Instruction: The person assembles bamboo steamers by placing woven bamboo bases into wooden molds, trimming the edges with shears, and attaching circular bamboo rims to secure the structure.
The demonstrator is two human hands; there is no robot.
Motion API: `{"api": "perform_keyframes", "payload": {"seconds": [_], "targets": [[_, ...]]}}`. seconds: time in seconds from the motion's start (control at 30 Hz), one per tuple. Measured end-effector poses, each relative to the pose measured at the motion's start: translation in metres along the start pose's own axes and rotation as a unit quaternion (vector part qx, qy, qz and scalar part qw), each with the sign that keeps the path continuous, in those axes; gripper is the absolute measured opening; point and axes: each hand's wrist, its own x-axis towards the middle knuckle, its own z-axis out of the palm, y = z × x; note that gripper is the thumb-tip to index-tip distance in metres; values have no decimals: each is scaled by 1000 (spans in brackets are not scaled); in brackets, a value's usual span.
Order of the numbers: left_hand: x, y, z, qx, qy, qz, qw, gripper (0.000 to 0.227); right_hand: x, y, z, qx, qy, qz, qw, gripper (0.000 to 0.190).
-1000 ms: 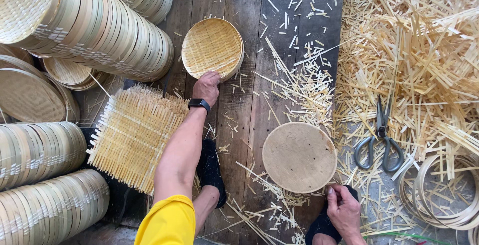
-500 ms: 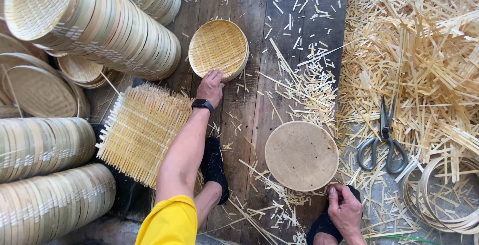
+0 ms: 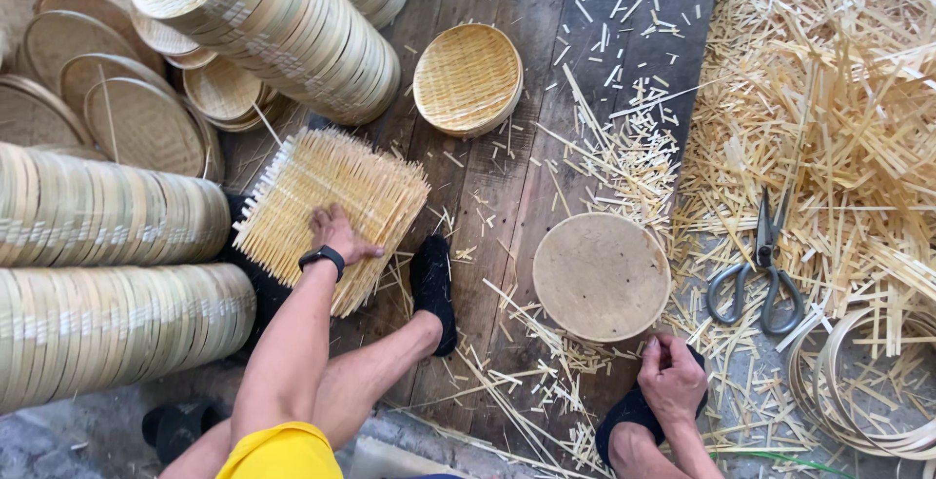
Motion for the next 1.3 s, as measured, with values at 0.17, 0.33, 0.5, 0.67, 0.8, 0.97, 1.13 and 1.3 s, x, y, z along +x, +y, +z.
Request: {"api": "perform_keyframes", "payload": {"seconds": [0.17, 0.33, 0.5, 0.67, 0.8, 0.97, 1.13, 1.3], "targets": [[9, -34, 23, -63, 45, 63, 995, 123, -2, 2, 1, 13, -5, 18, 1000, 13], [-6, -39, 10, -135, 145, 219, 955, 65, -2, 7, 0, 20, -5, 7, 1000, 14], [-39, -19, -39, -81, 311, 127, 938, 32, -2, 9, 0, 7, -3, 3, 1000, 15], [-58, -1, -85, -58, 370, 109, 921, 29, -3, 10, -1, 12, 0, -2, 1000, 14], [-50, -2, -75, -12, 487, 172, 856, 26, -4, 11, -2, 6, 2, 3, 1000, 15], [-73, 32, -11, -21, 358, 194, 913, 28, -2, 12, 0, -2, -3, 15, 1000, 15], [-92, 50, 18, 7, 140, 217, 966, 72, -3, 15, 1, 28, -3, 2, 1000, 15], [-69, 24, 37, 3, 58, 101, 993, 118, -2, 10, 0, 10, -2, 10, 1000, 14]]}}
